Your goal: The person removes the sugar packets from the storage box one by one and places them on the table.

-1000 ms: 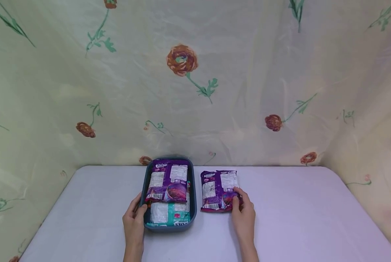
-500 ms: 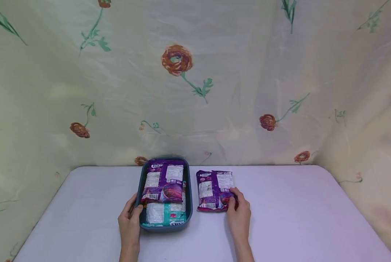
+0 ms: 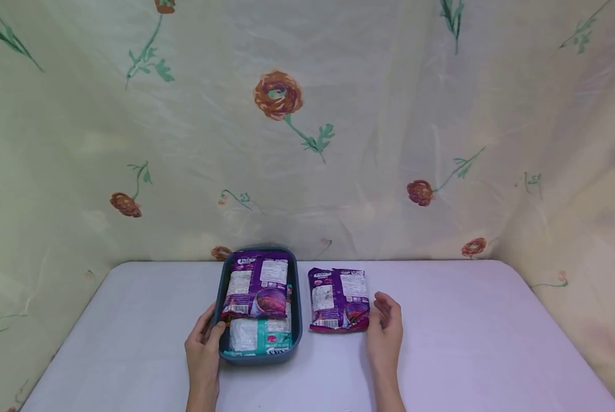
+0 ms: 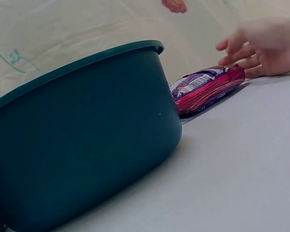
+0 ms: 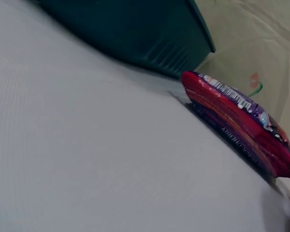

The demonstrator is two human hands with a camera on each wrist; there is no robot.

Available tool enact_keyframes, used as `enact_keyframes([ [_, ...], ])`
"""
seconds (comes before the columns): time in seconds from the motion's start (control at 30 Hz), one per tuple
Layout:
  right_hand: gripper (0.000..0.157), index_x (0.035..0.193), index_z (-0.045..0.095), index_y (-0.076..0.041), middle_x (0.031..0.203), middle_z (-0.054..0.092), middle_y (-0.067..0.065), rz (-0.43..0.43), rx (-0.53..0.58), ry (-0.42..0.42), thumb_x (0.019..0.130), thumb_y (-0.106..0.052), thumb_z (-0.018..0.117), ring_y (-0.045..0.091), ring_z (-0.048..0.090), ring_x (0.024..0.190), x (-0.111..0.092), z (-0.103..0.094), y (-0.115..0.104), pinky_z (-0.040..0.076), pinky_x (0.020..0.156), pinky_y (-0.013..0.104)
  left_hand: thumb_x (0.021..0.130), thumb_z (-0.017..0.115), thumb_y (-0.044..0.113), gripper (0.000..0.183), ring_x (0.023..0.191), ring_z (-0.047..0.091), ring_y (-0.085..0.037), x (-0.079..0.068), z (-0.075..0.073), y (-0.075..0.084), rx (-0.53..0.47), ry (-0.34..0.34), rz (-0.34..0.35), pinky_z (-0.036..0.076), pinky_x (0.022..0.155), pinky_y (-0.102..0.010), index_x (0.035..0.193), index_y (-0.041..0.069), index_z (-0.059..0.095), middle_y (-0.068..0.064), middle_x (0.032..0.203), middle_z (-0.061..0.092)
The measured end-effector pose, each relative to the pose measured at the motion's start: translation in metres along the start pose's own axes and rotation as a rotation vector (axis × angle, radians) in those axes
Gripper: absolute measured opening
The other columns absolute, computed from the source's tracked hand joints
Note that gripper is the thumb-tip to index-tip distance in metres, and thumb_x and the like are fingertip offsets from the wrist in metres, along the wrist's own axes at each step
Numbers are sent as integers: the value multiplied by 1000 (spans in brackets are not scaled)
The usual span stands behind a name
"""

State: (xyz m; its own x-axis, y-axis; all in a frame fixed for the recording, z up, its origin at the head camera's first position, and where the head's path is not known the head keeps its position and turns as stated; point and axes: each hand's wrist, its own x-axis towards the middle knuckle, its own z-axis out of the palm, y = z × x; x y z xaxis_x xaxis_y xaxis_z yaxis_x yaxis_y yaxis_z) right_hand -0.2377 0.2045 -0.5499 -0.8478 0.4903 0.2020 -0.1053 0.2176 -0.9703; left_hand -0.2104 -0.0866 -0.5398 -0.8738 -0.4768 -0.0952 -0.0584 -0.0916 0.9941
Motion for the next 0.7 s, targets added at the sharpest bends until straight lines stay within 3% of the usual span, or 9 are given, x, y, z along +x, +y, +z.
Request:
enact_keyframes([
  [0.23, 33, 128, 48, -3, 120, 57, 7, 0, 70, 52, 95, 1, 44, 3, 53, 106, 0, 0, -22, 40, 88, 4, 92, 55, 17, 42, 133, 44, -28, -1, -1, 2, 8, -12, -15, 37, 109, -41, 134, 13, 52, -12, 141, 49],
  [0.5, 39, 135, 39, -7, 130, 51, 2, 65, 261, -265, 97, -8, 47, 9, 51, 119, -10, 3, -59, 46, 94, 14, 93, 55, 18, 41, 133, 44, -27, 1, 0, 1, 7, 2, -10, 37, 109, -40, 133, 13, 53, -11, 141, 50],
  [0.7, 38, 136, 39, -10, 140, 44, 9, 46, 271, -397, 99, -13, 45, 11, 50, 124, -21, 13, -68, 48, 95, 19, 92, 55, 17, 40, 132, 46, -25, 0, 1, 1, 9, 9, -21, 38, 108, -39, 132, 13, 53, -11, 140, 51],
])
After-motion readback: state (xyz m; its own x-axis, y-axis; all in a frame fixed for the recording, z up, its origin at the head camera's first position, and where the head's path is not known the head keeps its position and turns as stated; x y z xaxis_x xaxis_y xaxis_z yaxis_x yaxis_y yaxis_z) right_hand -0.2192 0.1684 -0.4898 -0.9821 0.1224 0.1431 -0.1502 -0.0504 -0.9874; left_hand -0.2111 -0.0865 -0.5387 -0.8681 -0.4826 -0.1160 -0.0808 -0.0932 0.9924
